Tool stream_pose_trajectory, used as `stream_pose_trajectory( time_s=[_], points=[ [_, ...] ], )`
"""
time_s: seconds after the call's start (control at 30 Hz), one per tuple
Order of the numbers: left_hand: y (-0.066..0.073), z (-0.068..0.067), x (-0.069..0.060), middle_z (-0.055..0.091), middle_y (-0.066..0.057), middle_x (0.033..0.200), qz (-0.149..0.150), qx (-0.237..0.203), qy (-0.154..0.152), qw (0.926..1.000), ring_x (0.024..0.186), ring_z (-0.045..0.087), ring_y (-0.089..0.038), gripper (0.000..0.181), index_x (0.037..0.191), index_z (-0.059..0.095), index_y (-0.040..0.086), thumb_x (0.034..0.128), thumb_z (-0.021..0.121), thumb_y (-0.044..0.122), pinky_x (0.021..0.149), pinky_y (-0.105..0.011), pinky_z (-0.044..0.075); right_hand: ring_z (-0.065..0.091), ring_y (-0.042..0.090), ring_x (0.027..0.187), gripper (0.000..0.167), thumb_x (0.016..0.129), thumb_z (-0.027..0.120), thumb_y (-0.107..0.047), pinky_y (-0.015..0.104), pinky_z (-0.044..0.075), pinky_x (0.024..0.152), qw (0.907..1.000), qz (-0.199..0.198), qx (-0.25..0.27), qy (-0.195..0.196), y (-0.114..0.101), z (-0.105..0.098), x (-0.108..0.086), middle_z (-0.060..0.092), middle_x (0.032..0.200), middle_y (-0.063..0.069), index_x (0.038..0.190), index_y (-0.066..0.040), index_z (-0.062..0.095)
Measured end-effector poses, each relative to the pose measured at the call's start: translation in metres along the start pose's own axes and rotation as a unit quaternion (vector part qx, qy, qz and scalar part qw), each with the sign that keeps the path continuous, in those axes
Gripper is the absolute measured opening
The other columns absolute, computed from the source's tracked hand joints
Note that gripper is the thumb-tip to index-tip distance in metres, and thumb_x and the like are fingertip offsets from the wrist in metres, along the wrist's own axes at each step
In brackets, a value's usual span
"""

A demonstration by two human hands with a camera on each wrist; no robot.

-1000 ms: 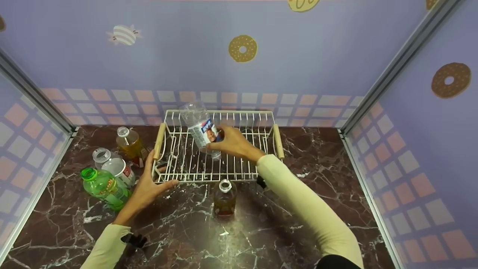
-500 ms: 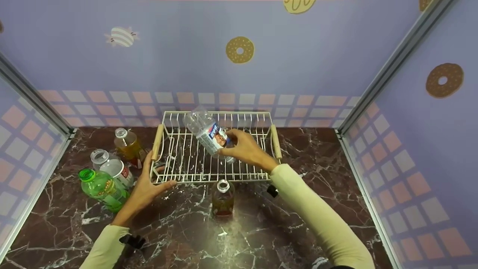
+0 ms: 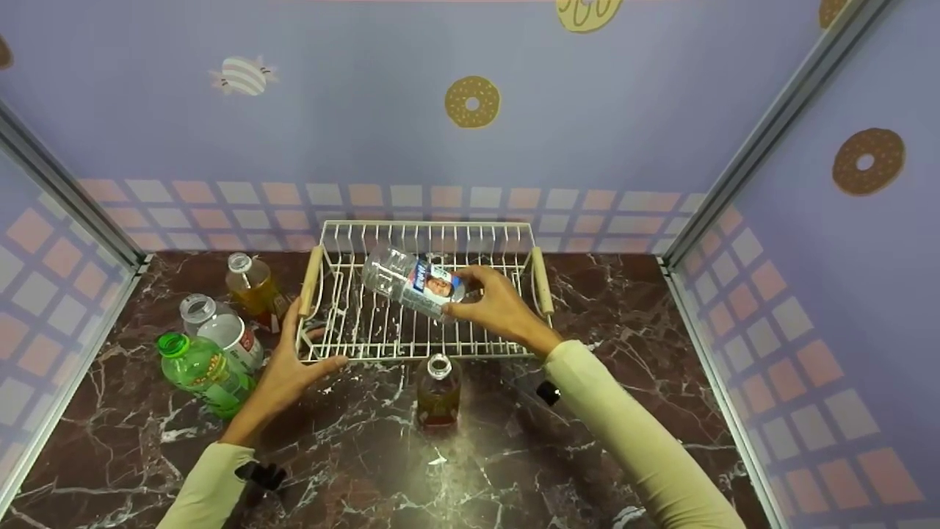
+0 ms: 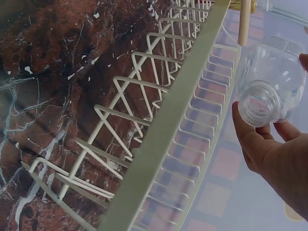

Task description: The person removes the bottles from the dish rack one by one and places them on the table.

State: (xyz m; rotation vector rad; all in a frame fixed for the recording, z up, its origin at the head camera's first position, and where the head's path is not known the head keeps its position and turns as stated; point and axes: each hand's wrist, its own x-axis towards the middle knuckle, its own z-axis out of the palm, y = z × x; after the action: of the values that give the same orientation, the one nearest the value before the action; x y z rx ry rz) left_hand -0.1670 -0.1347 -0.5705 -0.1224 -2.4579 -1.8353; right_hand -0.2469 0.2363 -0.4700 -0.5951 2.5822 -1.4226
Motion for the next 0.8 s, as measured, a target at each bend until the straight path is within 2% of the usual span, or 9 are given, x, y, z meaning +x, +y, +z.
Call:
stream_pose_trajectory(
  time_s=[0.1,0.27,0.47,0.57,0.63,0.8],
  points=[
    [0.001,0.0,-0.001,0.008,-0.024,0.182,-0.003,0.0,-0.002,1.0,0.152,0.047,-0.049,0.137,0.178,0.003,0.019,0.082,0.1,0.025,0.115,-0.074,0.047,0.068,0.034,0.113,0.065,0.088,0.089,-0.02,0.033,0.062,0.093,0.9998,-0.007,0.014,0.008,0.0,-0.001,-0.002,0.071,0.129,0.022,0.143,0.005,0.064],
    [0.002,-0.001,0.0,0.008,-0.025,0.182,-0.008,-0.003,-0.006,0.9999,0.153,0.045,-0.048,0.137,0.178,0.003,0.019,0.0819,0.1,0.023,0.116,-0.072,0.046,0.069,0.032,0.107,0.061,0.089,0.088,-0.019,0.029,0.061,0.088,0.9991,-0.01,0.034,0.022,0.001,-0.002,-0.004,0.072,0.123,0.019,0.14,0.005,0.065],
    [0.003,-0.001,0.001,0.008,-0.026,0.182,-0.01,0.005,-0.009,0.9999,0.153,0.045,-0.048,0.138,0.178,0.003,0.016,0.0808,0.101,0.025,0.118,-0.073,0.045,0.068,0.031,0.112,0.058,0.09,0.089,-0.02,0.034,0.059,0.098,0.9988,-0.015,0.033,0.032,0.001,-0.003,-0.006,0.073,0.126,0.018,0.139,0.003,0.067],
    [0.004,-0.001,0.001,0.01,-0.027,0.181,-0.009,0.012,-0.009,0.9999,0.153,0.045,-0.049,0.139,0.178,0.003,0.014,0.0803,0.102,0.028,0.119,-0.073,0.044,0.068,0.032,0.112,0.058,0.09,0.091,-0.02,0.035,0.059,0.098,0.9988,-0.014,0.034,0.032,0.0,-0.003,-0.008,0.073,0.125,0.017,0.139,0.001,0.068],
    [0.005,-0.001,0.001,0.01,-0.028,0.181,-0.003,0.014,-0.008,0.9999,0.153,0.043,-0.051,0.139,0.177,0.003,0.011,0.0809,0.101,0.029,0.122,-0.072,0.041,0.069,0.032,0.109,0.058,0.09,0.091,-0.019,0.032,0.06,0.094,0.9986,-0.015,0.04,0.031,-0.001,-0.004,-0.009,0.073,0.124,0.017,0.139,0.002,0.068],
    [0.011,-0.003,-0.001,0.01,-0.026,0.181,0.017,0.04,0.003,0.999,0.163,0.024,-0.049,0.137,0.177,0.005,0.007,0.0817,0.101,0.029,0.132,-0.07,0.02,0.07,0.031,0.105,0.057,0.09,0.091,-0.017,0.028,0.063,0.085,0.9981,-0.02,0.051,0.029,-0.008,-0.008,-0.011,0.073,0.123,0.017,0.139,0.001,0.068]
  ],
)
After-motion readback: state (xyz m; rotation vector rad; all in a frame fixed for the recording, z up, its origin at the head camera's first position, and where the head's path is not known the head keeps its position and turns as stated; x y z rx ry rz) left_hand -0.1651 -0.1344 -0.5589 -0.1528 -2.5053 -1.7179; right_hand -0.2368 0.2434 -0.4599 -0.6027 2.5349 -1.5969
